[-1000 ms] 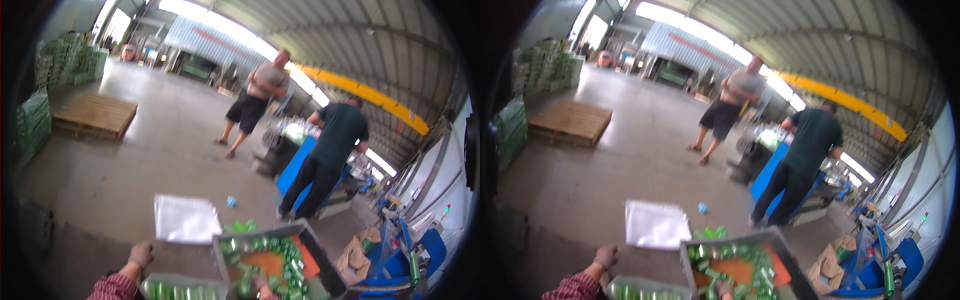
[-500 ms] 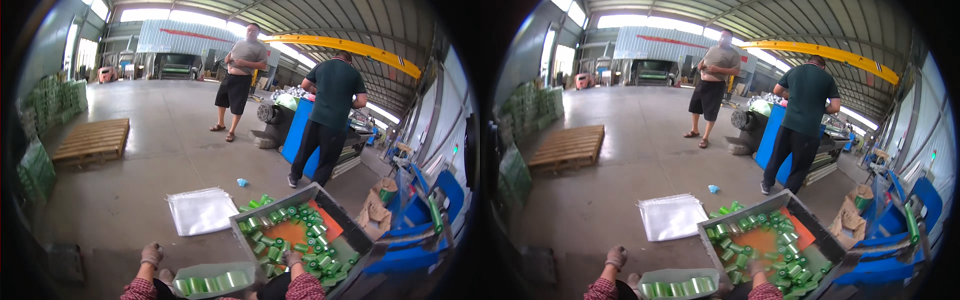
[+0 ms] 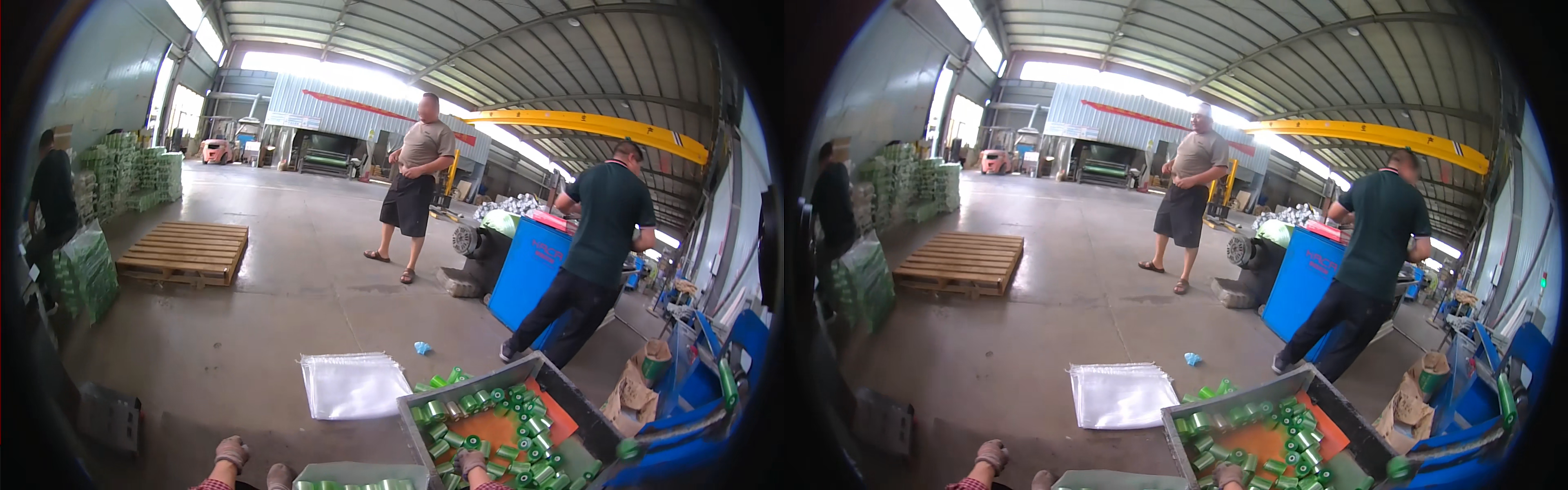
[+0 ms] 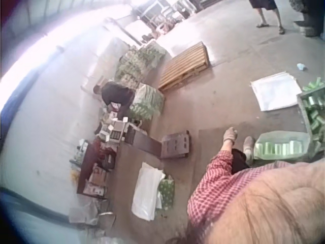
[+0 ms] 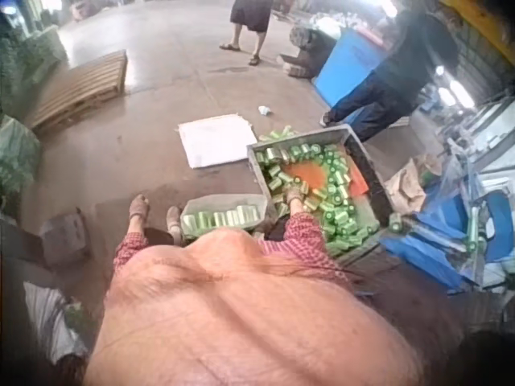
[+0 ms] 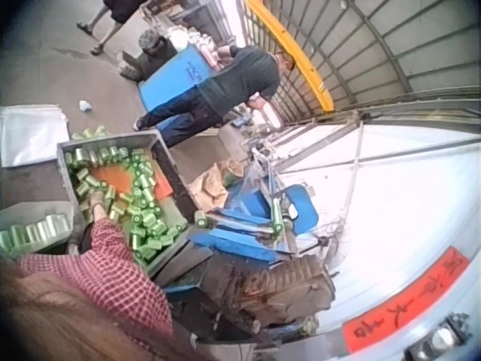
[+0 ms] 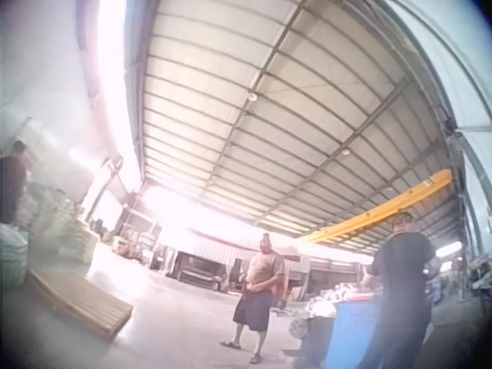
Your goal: The recorder is packing small rolls of green plastic film from a metal tray into a large plastic bag.
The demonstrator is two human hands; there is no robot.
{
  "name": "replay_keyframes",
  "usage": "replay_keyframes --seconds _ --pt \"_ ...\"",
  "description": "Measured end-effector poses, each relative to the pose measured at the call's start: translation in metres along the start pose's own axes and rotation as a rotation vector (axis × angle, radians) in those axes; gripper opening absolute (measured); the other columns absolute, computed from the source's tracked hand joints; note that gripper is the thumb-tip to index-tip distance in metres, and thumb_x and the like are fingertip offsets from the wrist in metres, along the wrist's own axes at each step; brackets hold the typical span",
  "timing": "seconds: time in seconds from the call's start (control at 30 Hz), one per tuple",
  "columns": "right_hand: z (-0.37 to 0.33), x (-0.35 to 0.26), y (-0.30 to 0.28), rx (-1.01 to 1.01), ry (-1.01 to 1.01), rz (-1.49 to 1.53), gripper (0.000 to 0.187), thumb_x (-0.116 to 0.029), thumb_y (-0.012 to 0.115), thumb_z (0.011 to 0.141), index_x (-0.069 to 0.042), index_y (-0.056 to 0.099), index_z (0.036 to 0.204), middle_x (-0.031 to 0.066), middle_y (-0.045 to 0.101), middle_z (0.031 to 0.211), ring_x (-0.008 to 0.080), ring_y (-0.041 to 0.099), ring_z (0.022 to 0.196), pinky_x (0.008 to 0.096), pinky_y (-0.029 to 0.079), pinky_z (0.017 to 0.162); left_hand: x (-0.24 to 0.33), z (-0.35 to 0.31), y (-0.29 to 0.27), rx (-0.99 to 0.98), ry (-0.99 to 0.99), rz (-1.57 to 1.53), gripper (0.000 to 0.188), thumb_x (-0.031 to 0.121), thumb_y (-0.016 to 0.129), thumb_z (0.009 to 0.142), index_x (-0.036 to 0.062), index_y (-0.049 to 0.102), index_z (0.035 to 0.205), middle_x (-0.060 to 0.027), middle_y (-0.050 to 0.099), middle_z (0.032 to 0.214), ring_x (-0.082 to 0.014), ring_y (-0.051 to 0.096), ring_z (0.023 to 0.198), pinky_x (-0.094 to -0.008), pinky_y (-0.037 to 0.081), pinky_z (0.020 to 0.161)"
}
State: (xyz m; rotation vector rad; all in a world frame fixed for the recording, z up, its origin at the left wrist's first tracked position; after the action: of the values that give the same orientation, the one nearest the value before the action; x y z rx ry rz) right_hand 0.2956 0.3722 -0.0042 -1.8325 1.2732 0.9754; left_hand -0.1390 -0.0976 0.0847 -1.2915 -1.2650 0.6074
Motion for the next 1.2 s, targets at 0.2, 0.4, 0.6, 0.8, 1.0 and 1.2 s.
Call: replay_keyframes --seconds 0.2,0.4,0.6,0.8,1.0,1.2 --pt "0.035 0.043 -0.01 -0.29 -0.261 -1.817 0.032 -0.033 0.053 0.08 -0.009 0.061 0.101 0.0163 0.06 0.109 0.0282 0.06 0.098 0.0413 0.048 0.078 0.055 -0.013 0.009 -0.166 -0.015 0.177 0.032 0.026 0.053 0.078 0.0045 0.064 0.1 -0.0173 0.06 0.106 -0.03 0.057 0.102 -0.0369 0.047 0.085" --pt "-0.03 0.07 0.058 -0.204 -0.163 -1.029 0.032 -0.032 0.052 0.081 -0.01 0.061 0.102 0.0163 0.06 0.108 0.0285 0.06 0.098 0.0409 0.048 0.079 0.059 0.014 0.153 -0.382 0.13 0.127 0.042 0.037 0.055 0.079 0.0034 0.063 0.102 -0.0186 0.054 0.116 -0.0302 0.054 0.107 -0.0379 0.047 0.085" --pt "-0.04 0.076 0.076 -0.23 -0.148 -0.995 0.032 -0.031 0.05 0.082 -0.01 0.061 0.103 0.0162 0.06 0.108 0.0289 0.06 0.097 0.0406 0.048 0.079 0.006 0.027 0.304 -0.054 0.551 0.367 0.047 0.044 0.049 0.078 0.004 0.061 0.1 -0.018 0.053 0.115 -0.0268 0.045 0.115 -0.0322 0.036 0.094" --pt "-0.037 0.08 0.078 -0.237 -0.133 -0.998 0.032 -0.031 0.049 0.083 -0.01 0.061 0.104 0.0162 0.061 0.107 0.0293 0.06 0.097 0.0402 0.048 0.079 -0.015 0.044 0.324 -0.11 0.488 0.366 0.032 0.037 0.053 0.075 0.01 0.064 0.088 -0.0146 0.057 0.102 -0.0257 0.051 0.103 -0.0333 0.039 0.084" --pt "-0.04 0.092 0.075 -0.244 -0.14 -1.043 0.031 -0.03 0.048 0.084 -0.011 0.061 0.105 0.0162 0.061 0.107 0.0297 0.06 0.097 0.0398 0.048 0.08 -0.039 0.054 0.353 -0.075 0.531 0.4 0.018 0.029 0.056 0.071 0.016 0.067 0.077 -0.0112 0.062 0.089 -0.0245 0.056 0.092 -0.0343 0.042 0.074" --pt "-0.008 0.097 0.04 -0.123 -0.196 -1.296 0.032 -0.029 0.047 0.085 -0.011 0.061 0.106 0.0161 0.061 0.106 0.03 0.06 0.097 0.0395 0.048 0.08 0.034 0.02 0.257 0.089 0.511 -0.077 0.026 0.028 0.053 0.076 0.0067 0.063 0.086 -0.0152 0.058 0.103 -0.0311 0.052 0.101 -0.0353 0.042 0.083"
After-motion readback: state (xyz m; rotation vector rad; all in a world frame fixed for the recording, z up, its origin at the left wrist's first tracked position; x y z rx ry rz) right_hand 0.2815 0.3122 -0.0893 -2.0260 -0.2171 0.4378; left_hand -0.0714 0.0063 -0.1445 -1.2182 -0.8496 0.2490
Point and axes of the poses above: each hand's wrist, its own z-axis towards the middle knuckle, its own y-axis out of the palm, x = y × z, the point moved 3 cm from there along z, towards the middle knuckle
